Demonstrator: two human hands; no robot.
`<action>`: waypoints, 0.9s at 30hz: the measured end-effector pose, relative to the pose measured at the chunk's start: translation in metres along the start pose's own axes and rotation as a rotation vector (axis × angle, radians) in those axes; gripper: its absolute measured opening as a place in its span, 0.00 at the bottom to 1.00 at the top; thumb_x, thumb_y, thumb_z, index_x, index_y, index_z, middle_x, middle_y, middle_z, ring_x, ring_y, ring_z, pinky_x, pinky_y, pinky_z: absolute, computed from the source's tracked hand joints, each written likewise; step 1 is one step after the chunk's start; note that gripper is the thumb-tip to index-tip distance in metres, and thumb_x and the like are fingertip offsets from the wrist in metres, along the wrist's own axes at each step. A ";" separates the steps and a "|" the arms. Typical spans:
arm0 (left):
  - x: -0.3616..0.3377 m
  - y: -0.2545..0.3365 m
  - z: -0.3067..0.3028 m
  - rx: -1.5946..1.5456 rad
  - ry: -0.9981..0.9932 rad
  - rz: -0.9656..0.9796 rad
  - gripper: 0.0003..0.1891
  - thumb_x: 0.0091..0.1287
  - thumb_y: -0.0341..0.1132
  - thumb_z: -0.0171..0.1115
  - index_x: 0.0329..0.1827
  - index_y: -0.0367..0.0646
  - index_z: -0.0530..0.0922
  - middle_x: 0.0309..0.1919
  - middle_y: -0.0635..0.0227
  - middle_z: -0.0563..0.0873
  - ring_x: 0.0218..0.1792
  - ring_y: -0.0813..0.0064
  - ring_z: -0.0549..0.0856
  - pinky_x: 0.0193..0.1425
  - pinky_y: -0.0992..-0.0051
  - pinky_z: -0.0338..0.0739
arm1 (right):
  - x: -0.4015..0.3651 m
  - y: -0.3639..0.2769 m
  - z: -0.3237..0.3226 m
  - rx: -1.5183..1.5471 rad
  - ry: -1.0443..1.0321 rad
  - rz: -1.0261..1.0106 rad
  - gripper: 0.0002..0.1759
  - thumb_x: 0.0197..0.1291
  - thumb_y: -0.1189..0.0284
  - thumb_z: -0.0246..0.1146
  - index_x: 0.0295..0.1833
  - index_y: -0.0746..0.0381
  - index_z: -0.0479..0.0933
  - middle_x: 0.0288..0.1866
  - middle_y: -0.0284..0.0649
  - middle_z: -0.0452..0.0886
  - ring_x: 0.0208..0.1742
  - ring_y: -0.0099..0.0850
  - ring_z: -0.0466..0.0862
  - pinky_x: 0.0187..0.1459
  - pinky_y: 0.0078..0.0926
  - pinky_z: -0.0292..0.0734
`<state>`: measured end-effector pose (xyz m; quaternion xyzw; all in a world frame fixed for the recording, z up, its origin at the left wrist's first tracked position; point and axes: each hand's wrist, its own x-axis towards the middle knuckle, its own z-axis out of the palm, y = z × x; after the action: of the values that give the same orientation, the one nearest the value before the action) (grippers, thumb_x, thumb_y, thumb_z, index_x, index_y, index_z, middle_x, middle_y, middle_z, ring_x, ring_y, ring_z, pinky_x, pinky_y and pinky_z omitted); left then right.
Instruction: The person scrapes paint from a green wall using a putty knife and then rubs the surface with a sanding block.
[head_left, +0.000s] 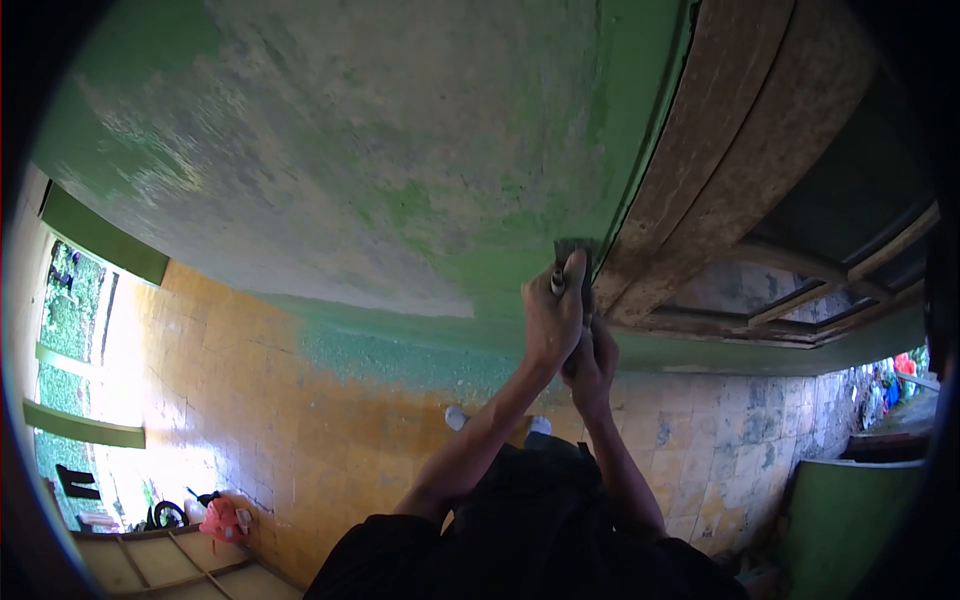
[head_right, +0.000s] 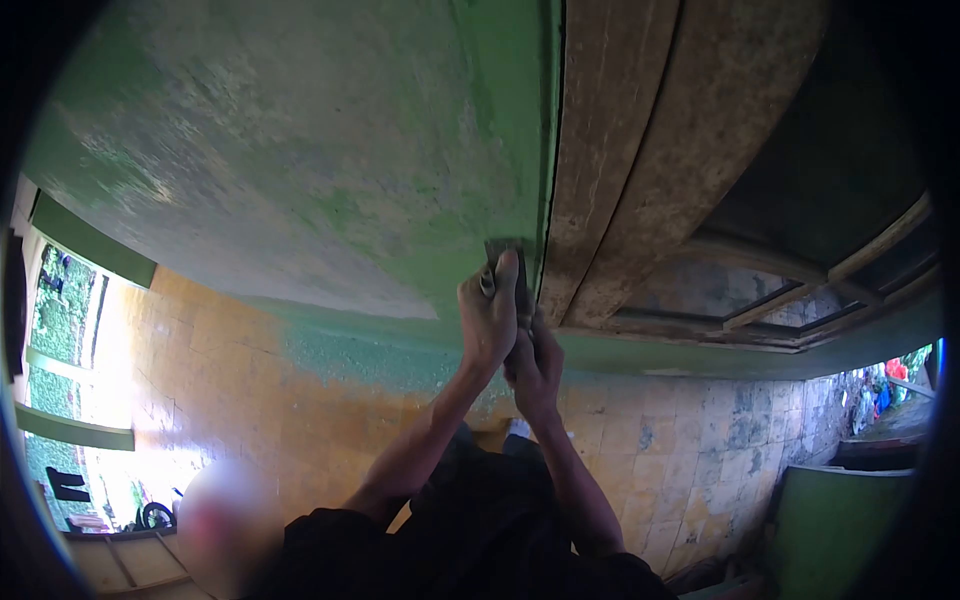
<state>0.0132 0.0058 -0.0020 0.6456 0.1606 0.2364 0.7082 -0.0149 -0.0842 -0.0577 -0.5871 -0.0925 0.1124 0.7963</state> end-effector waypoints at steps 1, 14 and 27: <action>-0.007 -0.014 -0.003 0.010 -0.001 -0.027 0.26 0.79 0.46 0.56 0.22 0.38 0.72 0.12 0.71 0.75 0.14 0.82 0.75 0.17 0.75 0.67 | -0.009 0.011 -0.001 0.017 0.020 0.031 0.20 0.76 0.66 0.53 0.64 0.69 0.73 0.24 0.25 0.72 0.21 0.12 0.69 0.21 0.14 0.60; -0.015 -0.060 -0.002 0.025 0.033 -0.013 0.26 0.80 0.45 0.55 0.22 0.37 0.72 0.12 0.68 0.76 0.13 0.79 0.76 0.18 0.73 0.68 | -0.013 0.046 -0.021 0.014 0.014 0.059 0.17 0.75 0.63 0.54 0.54 0.67 0.76 0.25 0.26 0.72 0.22 0.13 0.69 0.23 0.15 0.62; -0.002 0.006 0.004 0.056 0.031 0.056 0.27 0.79 0.47 0.55 0.21 0.40 0.73 0.13 0.70 0.77 0.15 0.82 0.76 0.18 0.76 0.67 | 0.002 -0.009 -0.004 -0.033 -0.008 -0.057 0.16 0.76 0.65 0.54 0.55 0.68 0.76 0.24 0.27 0.73 0.21 0.12 0.69 0.21 0.14 0.60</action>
<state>0.0125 0.0017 0.0043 0.6657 0.1600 0.2616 0.6803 -0.0110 -0.0897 -0.0498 -0.5966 -0.1142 0.0907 0.7891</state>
